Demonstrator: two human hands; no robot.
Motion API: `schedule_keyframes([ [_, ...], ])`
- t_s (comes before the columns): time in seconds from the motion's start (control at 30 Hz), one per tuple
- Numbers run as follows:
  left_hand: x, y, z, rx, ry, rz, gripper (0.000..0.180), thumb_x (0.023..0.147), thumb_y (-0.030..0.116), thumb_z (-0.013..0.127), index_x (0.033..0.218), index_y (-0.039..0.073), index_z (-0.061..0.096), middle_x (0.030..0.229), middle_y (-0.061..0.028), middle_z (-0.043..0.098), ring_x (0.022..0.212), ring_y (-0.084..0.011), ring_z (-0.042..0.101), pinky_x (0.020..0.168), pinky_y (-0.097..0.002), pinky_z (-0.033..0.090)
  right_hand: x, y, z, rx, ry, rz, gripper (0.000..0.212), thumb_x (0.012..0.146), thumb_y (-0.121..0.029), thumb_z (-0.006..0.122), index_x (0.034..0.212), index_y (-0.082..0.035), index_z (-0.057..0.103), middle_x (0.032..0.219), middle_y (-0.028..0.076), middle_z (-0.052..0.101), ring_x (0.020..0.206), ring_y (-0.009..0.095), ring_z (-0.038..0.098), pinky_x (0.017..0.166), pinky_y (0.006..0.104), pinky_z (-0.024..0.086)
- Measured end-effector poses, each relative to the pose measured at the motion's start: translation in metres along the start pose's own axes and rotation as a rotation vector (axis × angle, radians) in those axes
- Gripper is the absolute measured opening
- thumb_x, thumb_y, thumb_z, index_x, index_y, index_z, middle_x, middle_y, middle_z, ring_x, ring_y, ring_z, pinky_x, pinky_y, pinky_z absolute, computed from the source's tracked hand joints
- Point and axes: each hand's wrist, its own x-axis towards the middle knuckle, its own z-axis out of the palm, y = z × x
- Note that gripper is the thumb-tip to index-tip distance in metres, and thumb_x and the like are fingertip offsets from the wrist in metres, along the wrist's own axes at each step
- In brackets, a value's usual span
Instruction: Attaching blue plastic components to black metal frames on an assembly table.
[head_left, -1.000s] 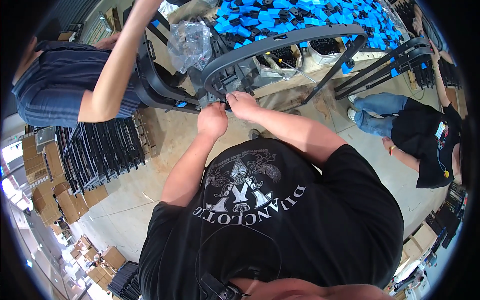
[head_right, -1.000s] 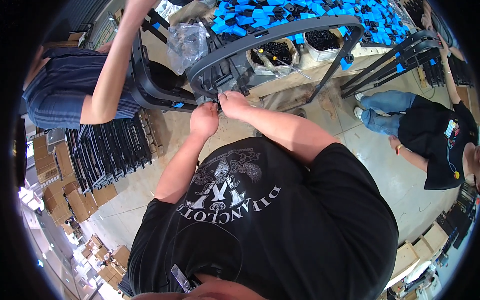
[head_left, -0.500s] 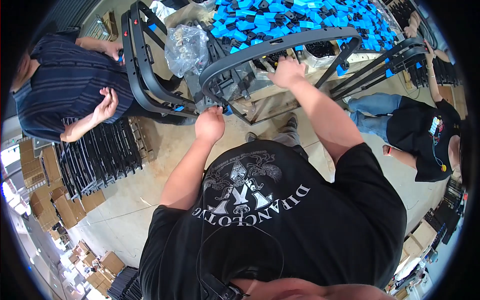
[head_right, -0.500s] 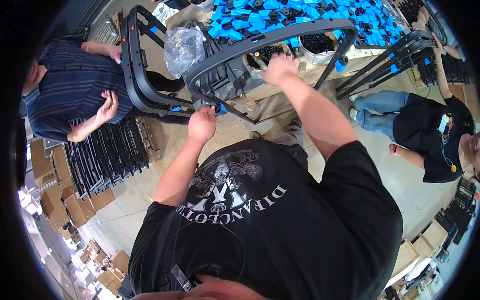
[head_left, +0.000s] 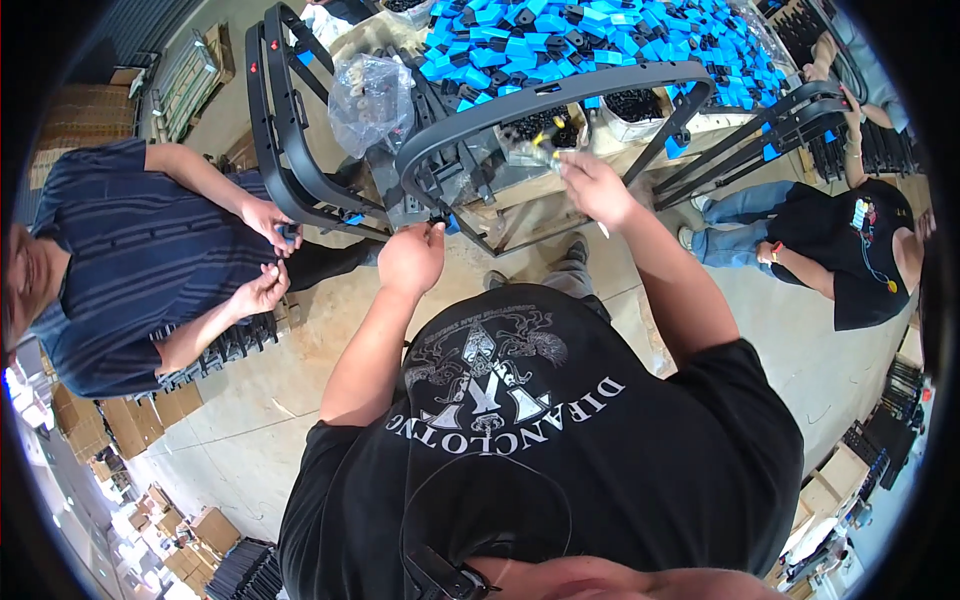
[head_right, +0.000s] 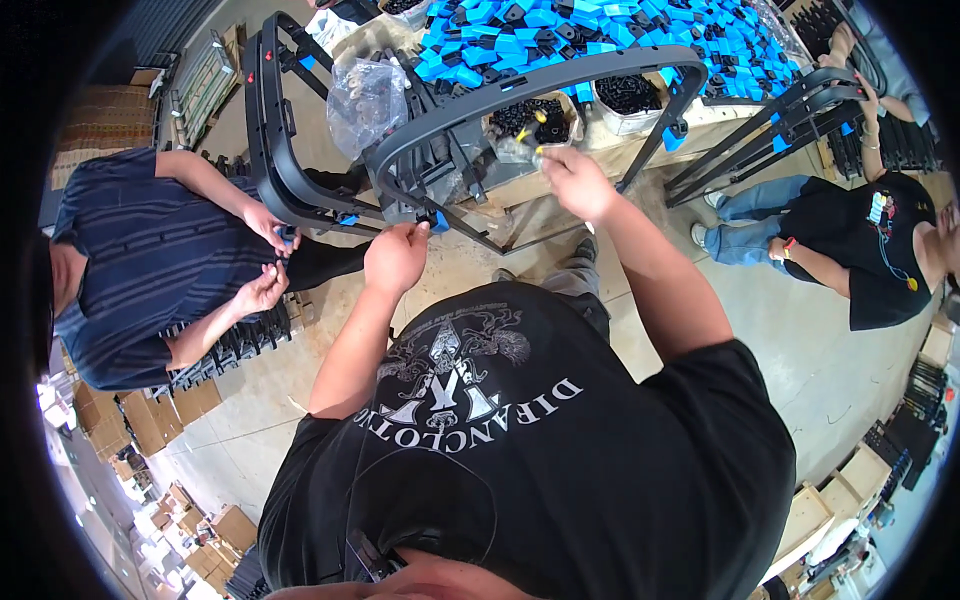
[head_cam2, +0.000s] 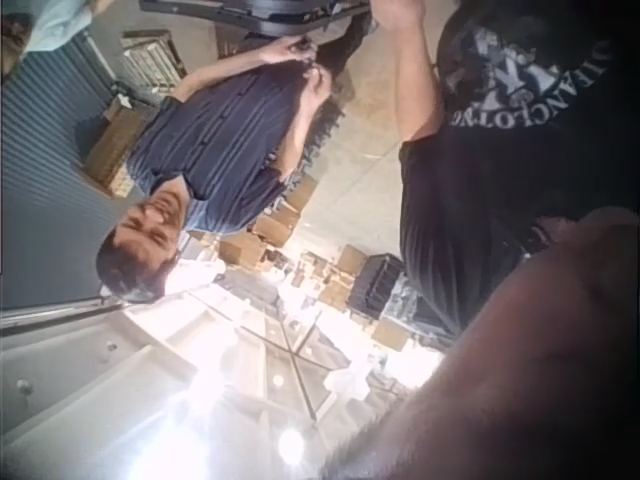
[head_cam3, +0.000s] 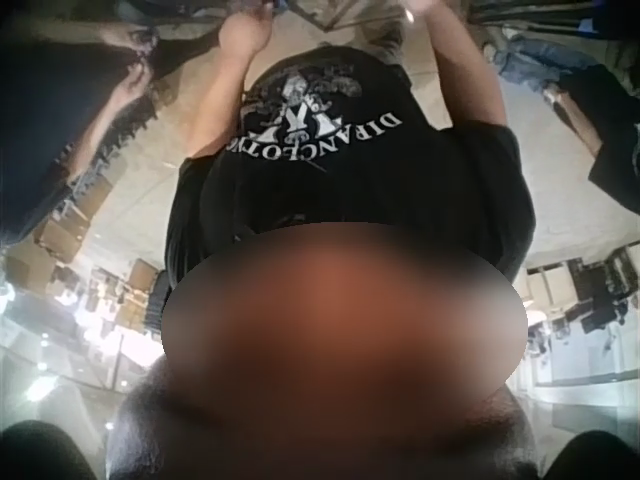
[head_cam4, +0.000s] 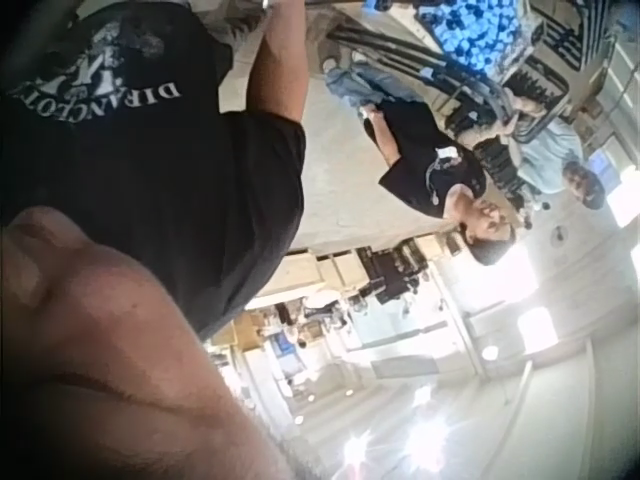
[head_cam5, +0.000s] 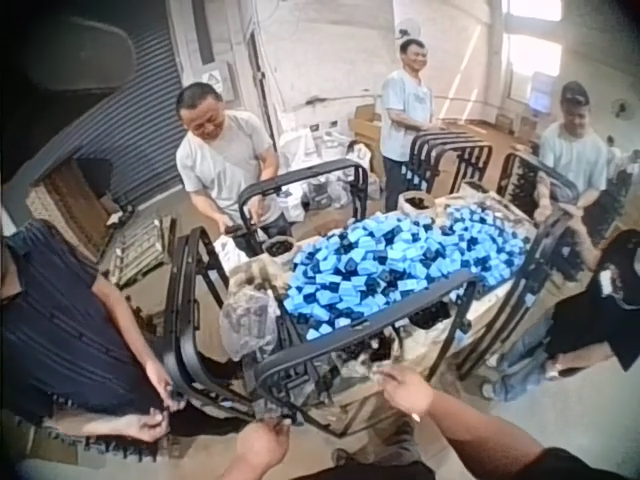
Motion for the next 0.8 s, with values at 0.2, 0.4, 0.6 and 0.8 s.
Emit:
schedule_keyframes([
  [0.2,-0.01,0.024,0.02,-0.987,-0.219,0.184,0.037,0.102,0.022,0.062,0.133,0.002,0.058,0.106,-0.0114,0.072,0.096,-0.0167,0.067,0.084,-0.0336,0.053,-0.064,-0.02,0.018,0.796,-0.494,0.348,0.019,0.103,-0.017,0.055,0.116,-0.003,0.056,0.08,-0.001,0.05,0.061,0.005,0.043,0.045,0.0221,0.032],
  [0.4,-0.001,0.044,0.031,-1.425,-0.388,0.305,0.047,0.102,0.008,0.06,0.147,0.002,0.045,0.122,-0.0081,0.067,0.109,-0.0137,0.061,0.096,-0.0318,0.051,-0.075,-0.021,0.057,0.175,-0.447,-0.153,0.02,0.096,-0.02,0.069,0.111,-0.008,0.064,0.078,-0.007,0.054,0.062,0.003,0.046,0.056,0.0238,0.039],
  [0.6,-0.015,0.017,0.041,-1.312,0.062,0.336,0.034,0.098,-0.001,0.063,0.131,0.0,0.053,0.113,-0.0063,0.067,0.103,-0.0115,0.062,0.091,-0.0266,0.049,-0.081,-0.014,0.052,-0.093,-0.19,-0.394,0.033,0.095,-0.024,0.071,0.118,-0.001,0.064,0.104,0.006,0.067,0.097,0.013,0.061,0.086,0.0315,0.051],
  [0.8,-0.027,-0.054,0.06,-1.075,0.344,0.236,0.025,0.095,0.003,0.069,0.115,0.004,0.054,0.093,-0.0012,0.061,0.086,-0.0088,0.058,0.08,-0.0243,0.048,-0.067,0.028,0.049,-0.004,-0.347,-0.151,0.011,0.098,-0.011,0.064,0.106,-0.004,0.061,0.089,-0.003,0.059,0.084,0.007,0.053,0.077,0.0263,0.045],
])
